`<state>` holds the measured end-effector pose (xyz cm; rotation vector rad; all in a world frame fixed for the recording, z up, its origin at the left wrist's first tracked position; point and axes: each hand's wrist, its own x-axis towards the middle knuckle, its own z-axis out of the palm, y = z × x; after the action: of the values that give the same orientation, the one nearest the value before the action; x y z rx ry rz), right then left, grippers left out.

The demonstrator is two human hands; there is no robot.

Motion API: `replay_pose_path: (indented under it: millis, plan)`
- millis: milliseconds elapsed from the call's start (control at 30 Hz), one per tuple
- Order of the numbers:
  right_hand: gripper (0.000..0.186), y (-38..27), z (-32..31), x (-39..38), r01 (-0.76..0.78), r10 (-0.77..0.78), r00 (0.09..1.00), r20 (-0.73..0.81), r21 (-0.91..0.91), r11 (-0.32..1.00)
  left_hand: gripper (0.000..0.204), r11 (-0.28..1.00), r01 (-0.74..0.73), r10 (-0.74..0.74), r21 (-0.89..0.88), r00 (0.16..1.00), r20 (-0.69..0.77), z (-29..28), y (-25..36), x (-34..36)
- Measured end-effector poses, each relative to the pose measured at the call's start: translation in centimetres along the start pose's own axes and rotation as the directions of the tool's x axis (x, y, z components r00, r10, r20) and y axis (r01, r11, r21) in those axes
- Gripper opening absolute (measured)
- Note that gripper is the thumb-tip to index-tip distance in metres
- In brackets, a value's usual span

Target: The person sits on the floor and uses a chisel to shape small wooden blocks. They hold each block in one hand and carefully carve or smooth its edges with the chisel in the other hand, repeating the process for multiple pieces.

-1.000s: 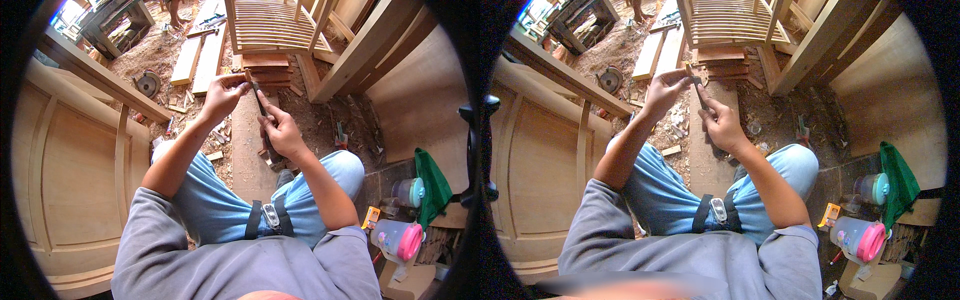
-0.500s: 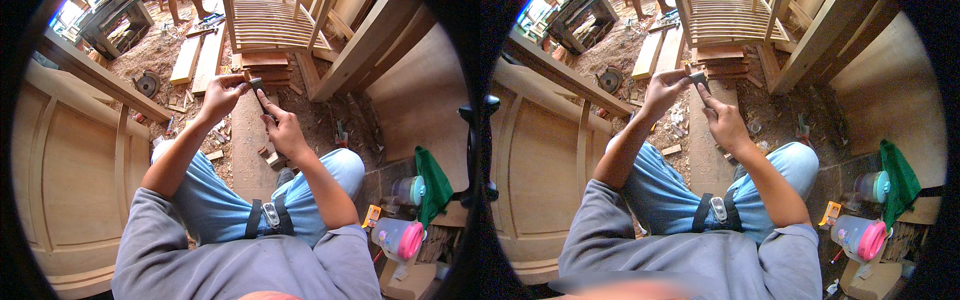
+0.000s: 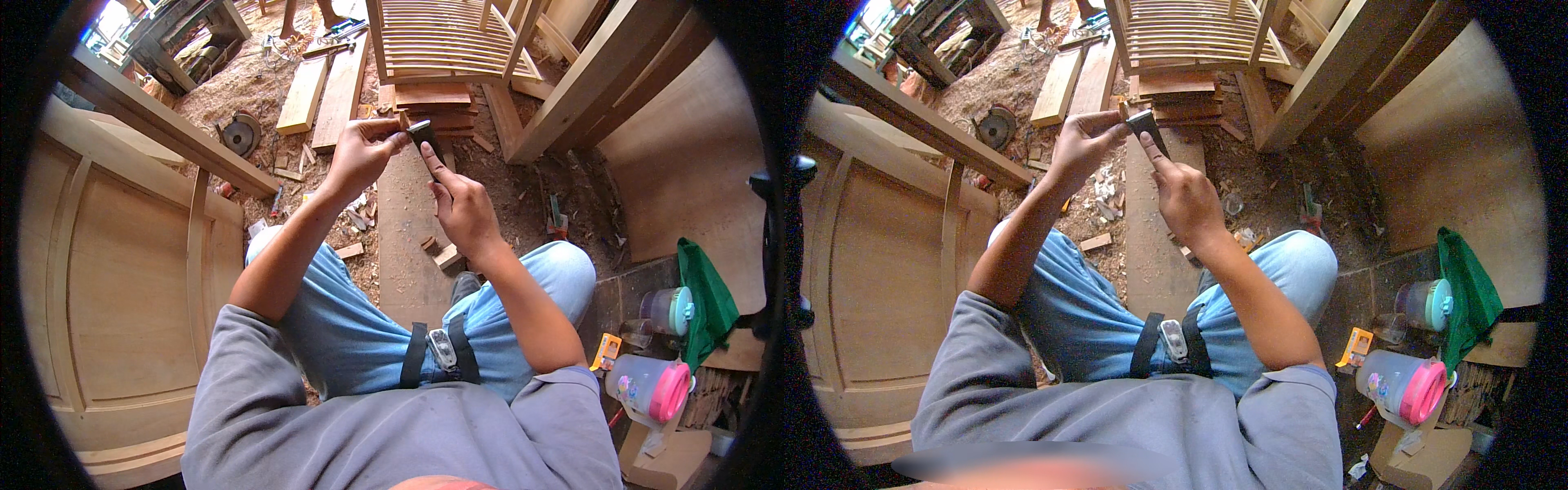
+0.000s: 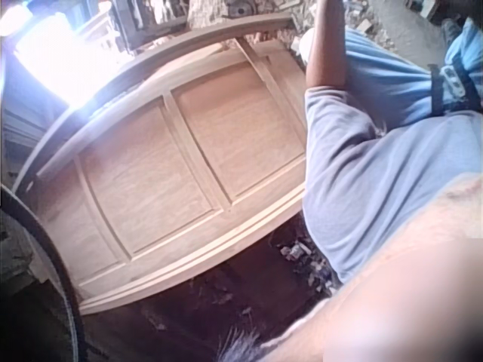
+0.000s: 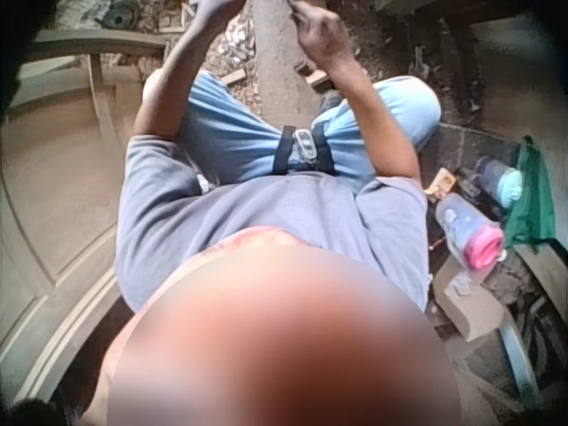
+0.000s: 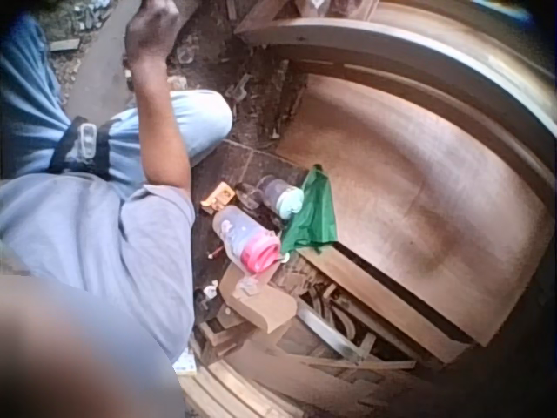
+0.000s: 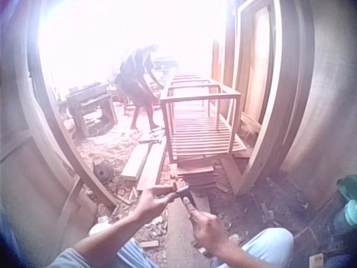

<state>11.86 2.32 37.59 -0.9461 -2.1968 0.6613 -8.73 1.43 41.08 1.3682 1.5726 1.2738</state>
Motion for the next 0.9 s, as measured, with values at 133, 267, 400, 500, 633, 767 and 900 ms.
replay_pose_path:
  millis: [133, 267, 400, 500, 633, 767, 900]
  plan:
    - [0.066, -0.3, -0.5, 0.0, -0.018, 0.011, 0.999, 0.038, 0.206, 0.978, 0.035, 1.0, -0.023, 0.023, -0.006, 1.0, 0.013, -0.1, -0.6, 0.3]
    - [0.066, -0.9, -0.9, -0.3, -0.352, 0.228, 0.926, 0.302, 0.464, 0.813, 0.028, 0.997, -0.063, 0.064, -0.054, 0.998, 0.024, -0.1, -0.9, 0.5]
    - [0.066, -0.8, -0.7, -0.2, -0.197, 0.132, 0.973, 0.188, 0.387, 0.901, 0.023, 0.997, -0.072, 0.072, 0.013, 0.997, -0.018, 0.0, -0.6, 0.2]
    - [0.064, -0.4, -0.6, 0.0, -0.001, 0.001, 1.0, 0.0, 0.032, 0.999, 0.022, 0.992, -0.089, 0.092, 0.086, 0.995, -0.035, 0.1, -0.3, 0.0]
    - [0.06, -0.6, -0.6, -0.2, -0.122, 0.099, 0.99, 0.098, 0.271, 0.955, 0.021, 0.996, -0.068, 0.068, 0.051, 0.998, -0.016, 0.0, -0.2, 0.2]
    - [0.059, -1.0, -0.9, 0.2, -0.396, 0.283, 0.914, 0.292, 0.483, 0.781, 0.021, 0.992, -0.111, 0.104, 0.052, 0.986, 0.127, 0.7, -0.6, 0.0]
    - [0.058, -0.1, -1.7, 1.1, -0.135, 0.155, 0.988, -0.005, 0.466, 0.875, 0.022, 0.996, -0.089, 0.089, -0.012, 0.982, 0.164, 2.0, -1.2, -0.5]
